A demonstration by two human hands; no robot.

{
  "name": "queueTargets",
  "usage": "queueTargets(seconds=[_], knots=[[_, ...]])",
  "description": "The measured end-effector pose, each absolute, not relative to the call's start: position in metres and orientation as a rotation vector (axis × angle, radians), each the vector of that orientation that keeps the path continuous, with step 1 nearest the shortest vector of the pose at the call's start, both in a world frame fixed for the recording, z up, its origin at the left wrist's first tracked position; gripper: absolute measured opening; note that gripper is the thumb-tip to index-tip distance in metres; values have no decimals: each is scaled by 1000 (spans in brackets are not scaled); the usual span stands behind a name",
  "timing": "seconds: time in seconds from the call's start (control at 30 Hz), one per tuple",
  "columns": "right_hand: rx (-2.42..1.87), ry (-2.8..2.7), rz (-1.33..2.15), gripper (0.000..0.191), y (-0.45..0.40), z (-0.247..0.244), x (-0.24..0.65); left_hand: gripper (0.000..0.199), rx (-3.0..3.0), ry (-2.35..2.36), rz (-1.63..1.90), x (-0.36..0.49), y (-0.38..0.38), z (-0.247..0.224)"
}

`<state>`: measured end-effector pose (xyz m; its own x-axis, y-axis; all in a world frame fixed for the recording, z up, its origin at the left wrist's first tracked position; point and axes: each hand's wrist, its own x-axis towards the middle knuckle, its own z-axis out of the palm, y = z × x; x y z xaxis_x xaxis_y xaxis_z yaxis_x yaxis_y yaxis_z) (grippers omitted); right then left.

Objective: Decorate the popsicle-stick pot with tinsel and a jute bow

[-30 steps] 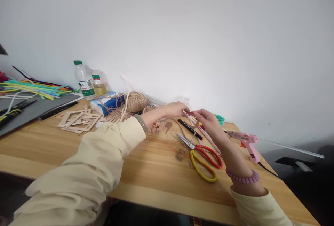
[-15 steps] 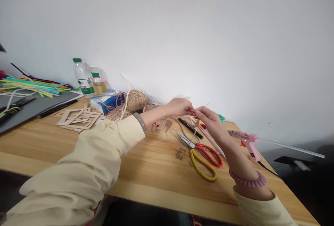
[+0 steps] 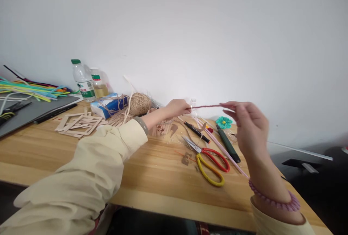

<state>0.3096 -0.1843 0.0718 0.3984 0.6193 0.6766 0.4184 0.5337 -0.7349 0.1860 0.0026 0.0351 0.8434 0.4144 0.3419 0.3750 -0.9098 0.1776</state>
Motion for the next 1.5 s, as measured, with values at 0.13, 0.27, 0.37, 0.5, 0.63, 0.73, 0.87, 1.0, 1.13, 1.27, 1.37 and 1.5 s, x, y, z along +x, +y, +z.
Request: queueTargets(seconds=[0.13, 0.27, 0.37, 0.5, 0.63, 0.73, 0.87, 1.0, 1.13, 1.27, 1.37, 1.5], knots=[[-868, -976, 90, 16, -199, 90, 313, 23, 2845, 627, 555, 184, 12, 34], [-766, -824, -57, 20, -215, 108, 314, 22, 2738, 584, 553, 181, 13, 34], [-743, -766, -261, 21, -226, 116, 311, 25, 2619, 545, 556, 179, 13, 36], [-827, -792, -412, 19, -230, 110, 307, 47, 2409, 467, 607, 176, 4, 48], [-1033, -925, -253, 13, -220, 92, 304, 63, 2210, 291, 534, 167, -26, 67], [-1124, -1023, -127, 14, -208, 81, 299, 57, 1837, 60, 380, 160, -57, 75], [-1193, -1126, -124, 13, -198, 75, 297, 29, 1755, 131, 469, 148, -86, 74], [-1274, -1164, -155, 12, -200, 74, 303, 27, 1768, 317, 666, 128, -91, 76], [-1392, -1149, -61, 21, -200, 70, 317, 27, 1779, 402, 766, 108, -82, 78], [-1662, -1209, -107, 38, -183, 56, 344, 27, 1742, 550, 843, 97, -69, 71], [-1824, -1375, -39, 25, -163, 37, 363, 20, 1671, 609, 851, 96, -61, 62], [-1963, -1647, 69, 26, -139, 7, 372, 13, 1559, 587, 844, 95, -57, 55]])
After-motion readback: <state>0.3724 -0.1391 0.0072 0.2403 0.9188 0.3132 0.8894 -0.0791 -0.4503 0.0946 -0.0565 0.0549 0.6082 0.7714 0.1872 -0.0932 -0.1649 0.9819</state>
